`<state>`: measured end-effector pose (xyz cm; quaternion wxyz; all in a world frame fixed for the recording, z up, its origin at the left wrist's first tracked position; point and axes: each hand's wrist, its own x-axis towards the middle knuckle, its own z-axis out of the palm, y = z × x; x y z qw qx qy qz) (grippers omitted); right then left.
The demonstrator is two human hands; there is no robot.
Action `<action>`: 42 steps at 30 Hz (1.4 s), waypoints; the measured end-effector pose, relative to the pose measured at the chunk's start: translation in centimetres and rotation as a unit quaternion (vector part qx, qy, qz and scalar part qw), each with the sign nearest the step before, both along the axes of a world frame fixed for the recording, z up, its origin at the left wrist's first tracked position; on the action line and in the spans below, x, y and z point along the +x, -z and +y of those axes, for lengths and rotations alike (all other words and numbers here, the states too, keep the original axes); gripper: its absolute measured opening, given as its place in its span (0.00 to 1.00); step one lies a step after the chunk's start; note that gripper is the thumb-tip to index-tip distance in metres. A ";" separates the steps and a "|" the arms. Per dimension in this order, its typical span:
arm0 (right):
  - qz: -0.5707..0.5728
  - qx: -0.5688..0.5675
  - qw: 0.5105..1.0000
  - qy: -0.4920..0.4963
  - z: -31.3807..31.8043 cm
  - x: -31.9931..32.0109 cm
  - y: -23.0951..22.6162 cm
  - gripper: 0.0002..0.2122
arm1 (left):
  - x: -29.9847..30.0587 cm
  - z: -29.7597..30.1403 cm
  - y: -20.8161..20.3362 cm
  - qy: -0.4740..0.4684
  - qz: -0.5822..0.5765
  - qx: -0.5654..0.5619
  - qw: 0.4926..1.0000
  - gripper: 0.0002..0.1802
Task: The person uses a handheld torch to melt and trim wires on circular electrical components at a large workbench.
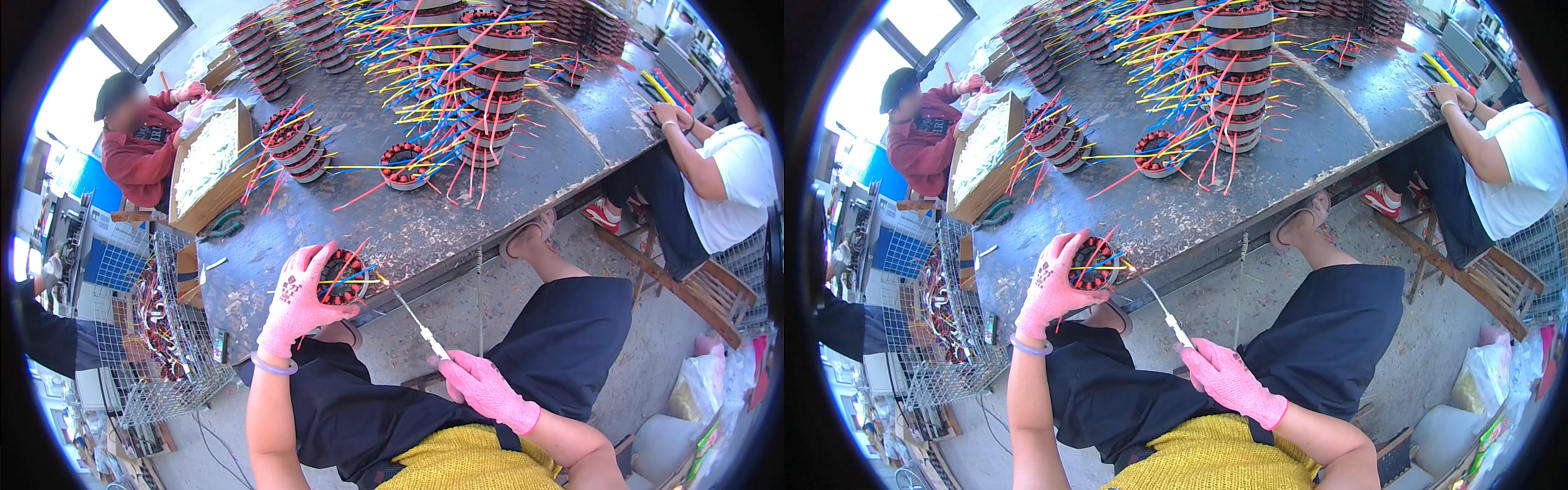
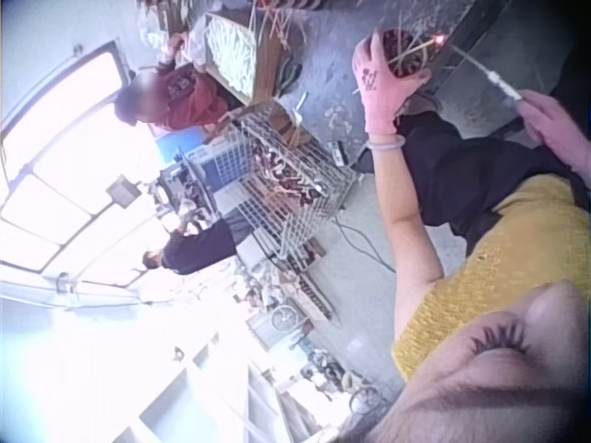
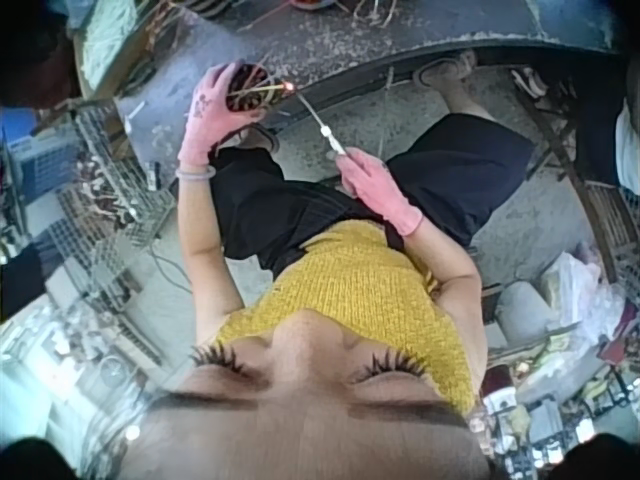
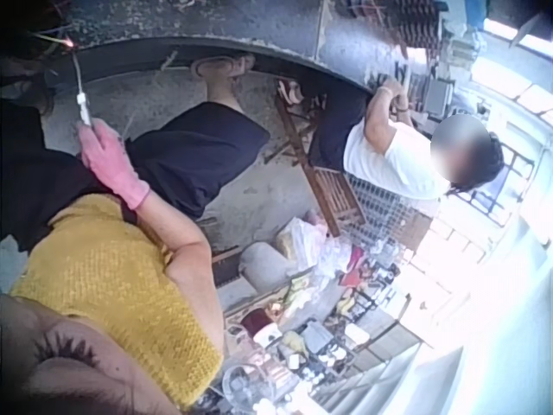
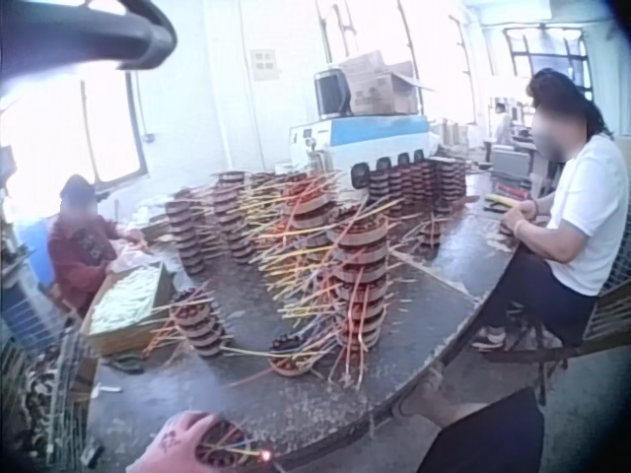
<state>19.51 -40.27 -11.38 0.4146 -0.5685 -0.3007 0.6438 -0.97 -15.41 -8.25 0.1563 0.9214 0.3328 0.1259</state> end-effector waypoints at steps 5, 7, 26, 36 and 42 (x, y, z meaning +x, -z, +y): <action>-0.007 0.003 1.000 -0.003 0.0 0.0 0.4 0.18 | 0.0 0.0 -0.1 0.001 0.000 -0.004 1.000 0.54; -0.006 0.004 1.000 -0.005 -0.1 0.0 0.5 0.18 | 0.0 -0.1 -0.2 -0.002 0.004 -0.003 1.000 0.54; 0.005 -0.017 1.000 0.010 0.0 0.3 -0.6 0.18 | -0.6 0.4 -0.1 0.032 0.008 -0.031 0.999 0.52; 0.029 -0.021 0.999 0.013 0.2 0.0 -0.3 0.17 | -0.4 0.4 -0.2 0.026 -0.002 -0.031 0.999 0.53; 0.045 -0.022 0.999 0.022 0.3 -0.2 -0.5 0.17 | -0.8 0.6 -0.1 0.029 0.001 -0.020 0.999 0.52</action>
